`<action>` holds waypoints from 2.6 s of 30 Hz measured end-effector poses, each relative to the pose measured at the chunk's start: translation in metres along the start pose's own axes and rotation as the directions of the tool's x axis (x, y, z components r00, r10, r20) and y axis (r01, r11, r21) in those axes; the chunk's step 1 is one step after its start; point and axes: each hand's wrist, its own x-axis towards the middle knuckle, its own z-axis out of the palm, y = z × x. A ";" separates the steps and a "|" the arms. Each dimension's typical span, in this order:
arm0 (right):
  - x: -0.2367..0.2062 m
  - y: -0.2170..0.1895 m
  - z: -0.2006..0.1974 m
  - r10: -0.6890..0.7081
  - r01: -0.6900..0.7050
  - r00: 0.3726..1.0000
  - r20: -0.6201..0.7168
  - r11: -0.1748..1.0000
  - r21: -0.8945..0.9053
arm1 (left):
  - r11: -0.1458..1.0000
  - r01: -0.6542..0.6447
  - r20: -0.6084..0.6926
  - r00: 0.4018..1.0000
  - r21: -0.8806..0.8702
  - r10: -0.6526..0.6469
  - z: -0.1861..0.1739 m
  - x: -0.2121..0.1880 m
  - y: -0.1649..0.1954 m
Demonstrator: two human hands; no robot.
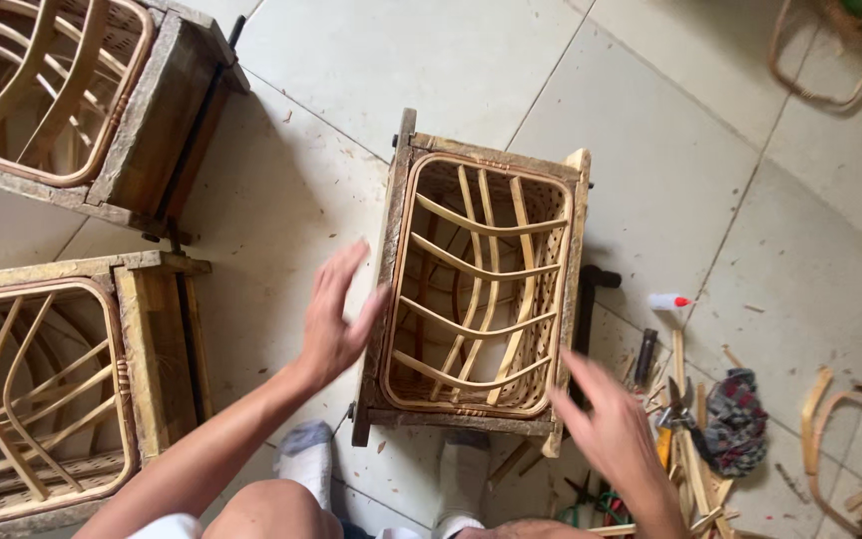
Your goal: The person assembles a rectangular basket frame by inserting thin wooden strips into a wooden mold, tapping them with a hammer, and applying glue along the edges. The person uses pliers and scissors to trim and adjust the strips, then secures the frame with glue.
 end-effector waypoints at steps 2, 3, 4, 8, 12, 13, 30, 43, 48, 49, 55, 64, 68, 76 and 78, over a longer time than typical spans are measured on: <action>0.070 -0.057 -0.002 -0.316 0.339 0.935 -0.161 0.929 0.150 | 0.946 0.259 0.161 0.960 -0.197 -0.229 0.027 0.022 -0.002; 0.109 -0.085 -0.001 -0.374 0.387 0.920 -0.117 0.914 0.117 | 0.972 0.187 0.141 0.976 -0.142 -0.167 0.039 0.024 0.000; 0.151 -0.115 0.003 -0.308 0.311 0.950 -0.046 0.944 0.106 | 0.989 0.120 0.124 0.986 -0.082 -0.110 0.051 0.026 0.001; 0.221 -0.183 0.014 -0.188 0.204 0.976 0.114 0.967 -0.150 | 0.964 0.212 0.072 0.977 -0.159 -0.202 0.072 0.026 -0.009; 0.201 -0.189 0.025 -0.014 0.048 0.994 0.107 0.946 -0.321 | 0.909 0.408 0.143 0.908 -0.082 -0.394 0.086 0.032 -0.027; 0.196 -0.187 0.026 -0.038 0.059 0.997 0.073 0.950 -0.307 | 0.931 0.357 0.104 0.932 -0.075 -0.348 0.089 0.034 -0.031; 0.145 -0.162 0.034 -0.109 0.150 0.967 0.230 0.974 -0.170 | 0.824 0.484 0.131 0.874 -0.293 -0.467 0.086 0.032 -0.029; 0.103 -0.160 0.044 -0.012 0.038 0.936 0.351 0.997 -0.068 | 0.700 0.390 -0.040 0.858 -0.598 -0.511 0.073 0.005 -0.029; 0.100 -0.142 0.042 -0.246 0.250 0.914 0.321 0.968 0.030 | 0.547 0.449 0.078 0.818 -0.706 -0.571 0.071 0.004 -0.038; 0.097 -0.135 0.053 -0.383 0.394 0.862 0.332 0.918 0.036 | 0.528 0.478 0.120 0.810 -0.702 -0.574 0.070 0.007 -0.041; 0.069 -0.130 0.112 -0.195 0.366 0.884 0.426 0.854 -0.370 | 0.886 0.439 0.222 0.888 -0.149 -0.403 0.076 0.053 -0.042; 0.112 -0.124 -0.033 0.225 -0.209 0.945 0.237 0.974 -0.088 | 0.963 0.270 0.182 0.947 -0.002 -0.265 0.093 0.068 -0.049; 0.180 -0.095 -0.035 0.262 -0.256 0.965 0.030 0.958 -0.127 | 0.967 0.255 0.192 0.950 -0.014 -0.247 0.090 0.063 -0.051; 0.223 -0.077 0.009 -0.048 0.044 0.999 0.000 0.925 -0.377 | 0.935 0.352 0.291 0.900 -0.045 -0.325 0.060 0.076 -0.036; 0.223 -0.069 0.008 -0.134 0.114 0.991 -0.020 0.899 -0.422 | 0.937 0.350 0.277 0.899 0.007 -0.339 0.064 0.100 -0.041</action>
